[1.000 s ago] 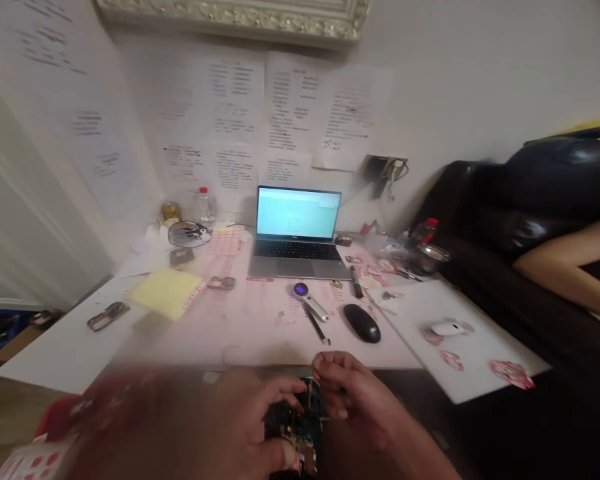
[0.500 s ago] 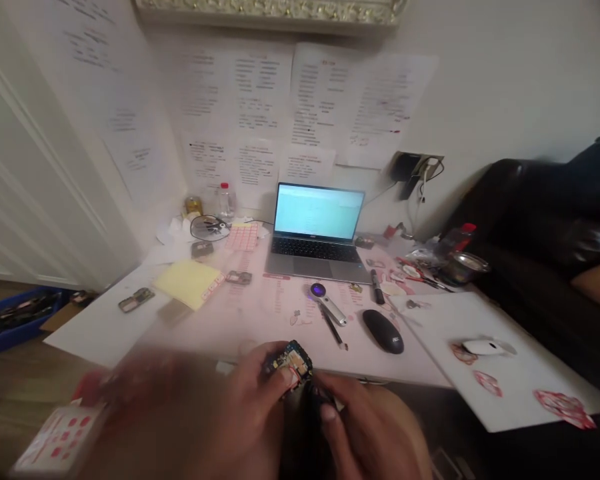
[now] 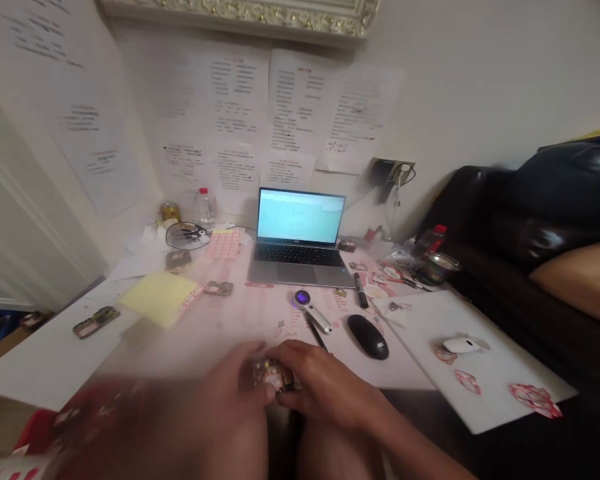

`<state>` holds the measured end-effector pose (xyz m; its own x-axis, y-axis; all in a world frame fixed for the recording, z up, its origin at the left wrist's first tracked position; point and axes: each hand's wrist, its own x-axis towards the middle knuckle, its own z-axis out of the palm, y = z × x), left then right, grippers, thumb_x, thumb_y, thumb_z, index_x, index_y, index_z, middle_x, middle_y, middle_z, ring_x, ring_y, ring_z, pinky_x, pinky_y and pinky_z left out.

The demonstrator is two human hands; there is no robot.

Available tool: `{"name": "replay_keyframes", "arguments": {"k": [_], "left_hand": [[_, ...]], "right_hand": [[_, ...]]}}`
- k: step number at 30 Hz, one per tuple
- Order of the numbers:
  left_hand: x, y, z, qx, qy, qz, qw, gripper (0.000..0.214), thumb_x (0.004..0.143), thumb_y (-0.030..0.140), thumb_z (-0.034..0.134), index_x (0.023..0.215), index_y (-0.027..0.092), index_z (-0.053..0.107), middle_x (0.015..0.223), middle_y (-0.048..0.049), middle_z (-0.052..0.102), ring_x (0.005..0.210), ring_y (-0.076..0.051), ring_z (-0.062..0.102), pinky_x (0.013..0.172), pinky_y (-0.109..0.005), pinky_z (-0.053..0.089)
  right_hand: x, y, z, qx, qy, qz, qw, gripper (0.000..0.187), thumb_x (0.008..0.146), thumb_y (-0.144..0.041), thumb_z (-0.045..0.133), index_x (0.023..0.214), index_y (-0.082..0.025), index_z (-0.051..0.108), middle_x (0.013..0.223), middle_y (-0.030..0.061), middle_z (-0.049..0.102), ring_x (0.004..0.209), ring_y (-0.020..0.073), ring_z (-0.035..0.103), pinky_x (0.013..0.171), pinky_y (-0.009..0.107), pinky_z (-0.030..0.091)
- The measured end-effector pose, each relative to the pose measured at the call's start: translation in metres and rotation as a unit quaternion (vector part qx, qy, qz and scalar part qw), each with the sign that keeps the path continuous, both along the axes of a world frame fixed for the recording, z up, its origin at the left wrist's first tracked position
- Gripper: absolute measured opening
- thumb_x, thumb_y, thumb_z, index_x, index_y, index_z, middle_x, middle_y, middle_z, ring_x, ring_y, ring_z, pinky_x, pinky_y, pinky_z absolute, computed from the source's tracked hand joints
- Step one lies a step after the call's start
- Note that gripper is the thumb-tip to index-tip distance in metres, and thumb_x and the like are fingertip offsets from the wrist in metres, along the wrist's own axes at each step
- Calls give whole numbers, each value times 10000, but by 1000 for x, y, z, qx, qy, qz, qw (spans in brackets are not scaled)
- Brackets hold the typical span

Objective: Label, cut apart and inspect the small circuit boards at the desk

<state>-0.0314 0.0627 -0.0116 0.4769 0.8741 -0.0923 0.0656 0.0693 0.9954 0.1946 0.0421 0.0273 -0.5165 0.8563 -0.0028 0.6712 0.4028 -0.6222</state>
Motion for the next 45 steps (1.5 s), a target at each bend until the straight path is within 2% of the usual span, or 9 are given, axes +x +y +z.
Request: {"name": "replay_keyframes", "arguments": {"k": [9,13,17,24,30,34,37,42,45], "left_hand": [[1,41,-29,145,146,18,978,781,660,124,839,1408,277,669,1480,-114,672,1394,-395,576,1256,-595,340],[4,36,-22,119,171,36,977,775,651,143,857,1394,276,680,1435,-107,696,1321,-374,617,1214,-549,399],[5,39,-18,144,150,34,977,483,728,187,843,1196,281,772,1325,-82,758,1245,-341,668,1134,-481,459],[6,39,-30,179,142,44,973,208,815,230,795,1019,274,798,1217,-76,803,1191,-313,715,1051,-442,501],[13,34,-30,167,162,66,970,274,760,217,833,1022,276,777,1380,-86,752,1307,-362,664,1106,-485,472],[16,32,-30,158,180,83,967,436,730,240,879,1144,289,751,1405,-81,742,1275,-366,679,1067,-481,508],[18,32,-33,210,199,73,954,324,797,233,829,1107,298,759,1271,-46,795,1164,-322,726,1000,-450,544],[20,33,-38,264,218,69,937,206,832,183,780,1001,298,763,1282,-12,793,1180,-288,741,993,-434,553],[22,33,-37,273,218,72,934,210,822,155,779,983,285,743,1236,-10,803,1141,-276,750,971,-428,559]], "right_hand": [[24,31,-34,53,18,-75,996,667,845,-224,828,1463,-214,577,1475,149,634,1357,334,599,1129,445,480],[48,11,-58,111,-94,-232,962,397,1012,-402,642,1350,-193,635,1170,176,725,1008,347,738,846,437,565],[55,6,-80,74,-171,-245,951,445,1034,-263,508,1462,-182,602,1091,191,749,733,298,758,633,354,501],[67,1,-49,-10,105,-201,974,349,1055,-382,516,1301,-242,721,1022,101,797,917,273,761,832,387,568],[44,-6,-51,-39,342,-310,886,485,1022,-678,582,816,-241,633,550,-20,553,483,145,512,493,265,405],[23,6,-65,-131,460,-290,829,561,1007,-727,566,1211,-224,707,719,51,734,533,192,627,546,319,477],[18,14,-71,-131,504,-267,811,526,927,-645,751,1242,-225,712,1106,139,794,725,215,698,671,361,545],[13,19,-75,-106,492,-265,823,334,947,-517,784,901,-230,619,555,-53,568,478,109,480,501,233,387],[8,18,-76,-93,463,-256,844,343,1007,-550,685,906,-232,608,549,-45,578,450,118,502,469,230,394]]}}
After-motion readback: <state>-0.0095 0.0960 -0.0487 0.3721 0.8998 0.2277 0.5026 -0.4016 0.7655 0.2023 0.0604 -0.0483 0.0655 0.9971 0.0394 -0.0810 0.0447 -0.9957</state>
